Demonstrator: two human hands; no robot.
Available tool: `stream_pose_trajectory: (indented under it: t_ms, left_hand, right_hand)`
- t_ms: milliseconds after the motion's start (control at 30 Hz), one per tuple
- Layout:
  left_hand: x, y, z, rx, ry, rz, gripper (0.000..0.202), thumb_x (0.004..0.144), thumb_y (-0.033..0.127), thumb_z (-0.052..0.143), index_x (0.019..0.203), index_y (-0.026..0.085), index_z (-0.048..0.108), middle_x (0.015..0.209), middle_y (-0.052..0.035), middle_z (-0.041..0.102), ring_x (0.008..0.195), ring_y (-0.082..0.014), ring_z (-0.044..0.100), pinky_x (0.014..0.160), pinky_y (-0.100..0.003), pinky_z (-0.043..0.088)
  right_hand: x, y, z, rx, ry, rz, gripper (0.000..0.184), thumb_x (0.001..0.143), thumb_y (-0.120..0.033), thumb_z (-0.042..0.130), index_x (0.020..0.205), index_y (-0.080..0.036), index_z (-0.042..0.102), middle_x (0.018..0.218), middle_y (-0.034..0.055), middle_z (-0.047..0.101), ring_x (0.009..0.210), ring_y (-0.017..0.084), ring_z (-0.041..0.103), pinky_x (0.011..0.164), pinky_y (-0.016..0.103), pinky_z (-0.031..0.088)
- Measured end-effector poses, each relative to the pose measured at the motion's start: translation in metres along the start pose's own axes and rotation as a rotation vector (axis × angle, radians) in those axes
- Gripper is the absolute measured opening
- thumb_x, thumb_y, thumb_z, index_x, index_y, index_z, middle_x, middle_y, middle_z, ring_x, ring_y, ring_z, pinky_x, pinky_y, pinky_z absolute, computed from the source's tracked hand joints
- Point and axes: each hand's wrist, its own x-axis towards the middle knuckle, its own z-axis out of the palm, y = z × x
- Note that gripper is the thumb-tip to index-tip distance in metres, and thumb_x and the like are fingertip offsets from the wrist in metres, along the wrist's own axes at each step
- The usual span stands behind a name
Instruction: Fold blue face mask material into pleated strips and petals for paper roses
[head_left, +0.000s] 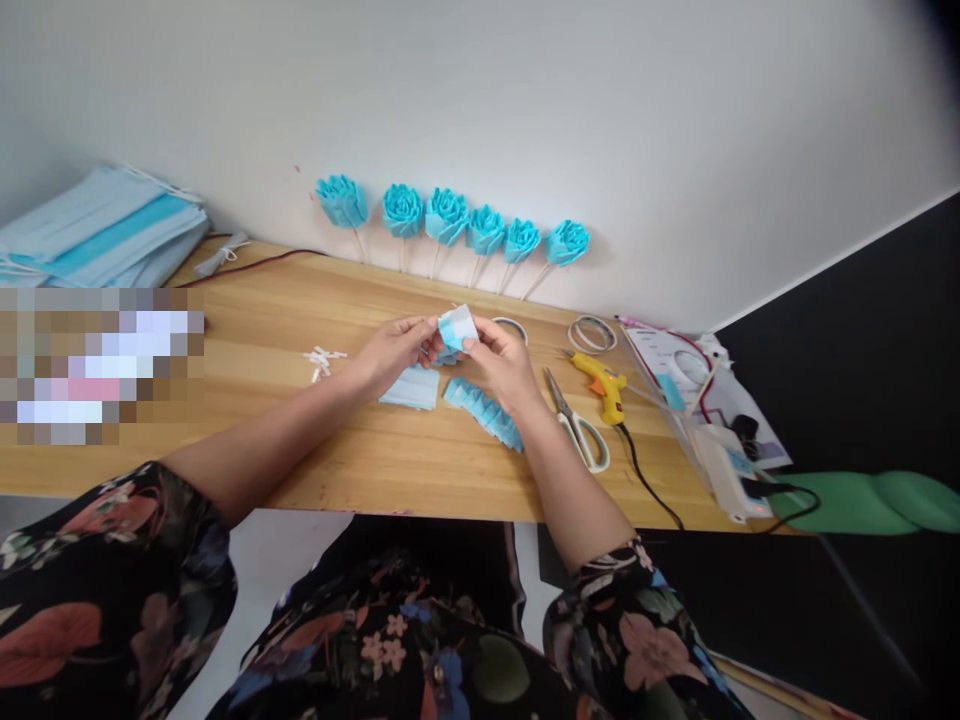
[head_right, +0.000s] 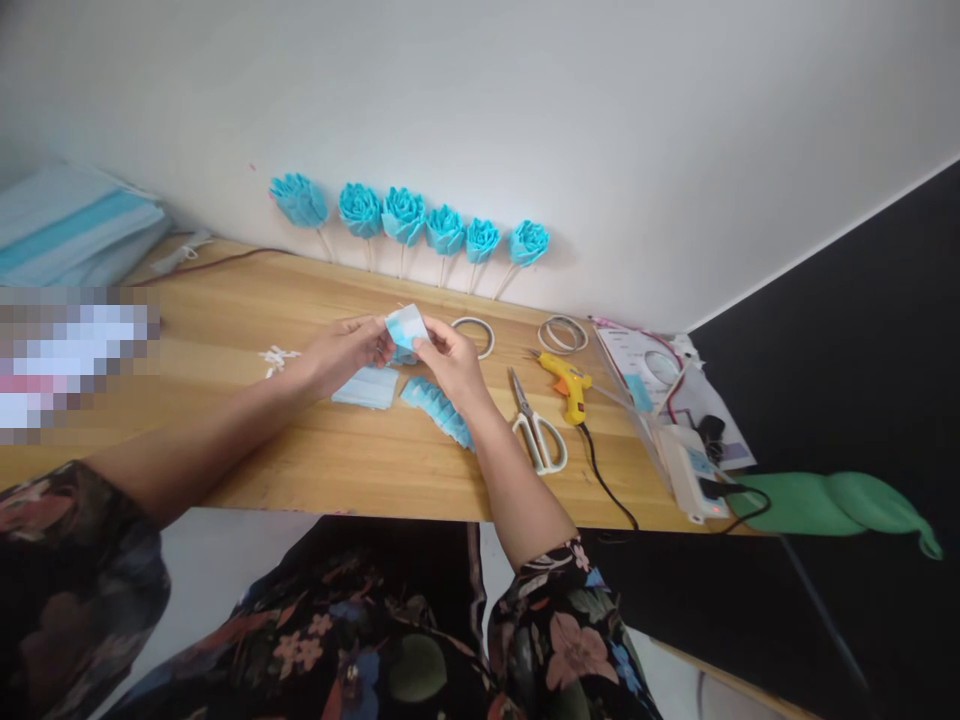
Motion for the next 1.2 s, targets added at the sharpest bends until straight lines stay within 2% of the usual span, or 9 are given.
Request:
stream_pose_trajectory:
  t_ms: [100,200,500,733,1200]
  left_hand:
    - [-0.0012,0.0001,0.0005,0.117,0.006,0.012,0.045,0.078,0.059,0.071,0.068,0.015,0.066,0.067,-0.0035,0.061,0.061,-0.0121,0.052,0.060,-0.027,0.042]
    - [-0.0029,0.0023,0.0009,0.252,0.018,0.038,0.048,0.079,0.062,0.069,0.067,0.016,0.067,0.064,-0.0028,0.060,0.059,-0.0121,0.051,0.060,-0.027,0.042]
    - [-0.0035,0.0027,0.0015,0.476,0.023,0.136,0.043,0.085,0.053,0.060,0.061,0.017,0.058,0.059,-0.0006,0.055,0.056,-0.0110,0.047,0.056,-0.025,0.039]
    - [-0.0037,0.0036,0.0017,0.528,0.040,0.159,0.044,0.090,0.051,0.053,0.061,0.017,0.057,0.059,-0.0006,0.055,0.057,-0.0117,0.048,0.057,-0.026,0.038]
    - [-0.0053,0.0041,0.0013,0.497,0.006,0.163,0.042,0.087,0.050,0.058,0.061,0.017,0.058,0.061,-0.0009,0.056,0.059,-0.0116,0.049,0.059,-0.025,0.039]
  right_hand:
    - [-0.0002,0.0001,0.0005,0.006,0.003,0.013,0.044,0.074,-0.044,0.073,0.112,-0.022,0.071,0.104,0.0031,0.074,0.095,0.021,0.065,0.081,0.035,0.056]
    - [-0.0004,-0.0011,0.0004,0.008,-0.003,0.028,0.046,0.074,-0.045,0.074,0.114,-0.023,0.070,0.109,0.0036,0.074,0.099,0.022,0.065,0.083,0.036,0.056]
    - [-0.0011,0.0020,0.0029,-0.001,-0.040,0.030,0.044,0.075,-0.045,0.074,0.113,-0.023,0.071,0.105,0.0025,0.074,0.097,0.021,0.066,0.082,0.035,0.058]
    - [-0.0006,0.0025,0.0020,0.012,-0.036,0.021,0.044,0.076,-0.044,0.073,0.114,-0.022,0.071,0.105,0.0032,0.074,0.097,0.021,0.066,0.083,0.036,0.058]
    - [-0.0002,0.0031,0.0015,-0.005,-0.045,0.035,0.046,0.076,-0.044,0.072,0.117,-0.023,0.070,0.112,0.0037,0.074,0.102,0.022,0.066,0.084,0.036,0.058]
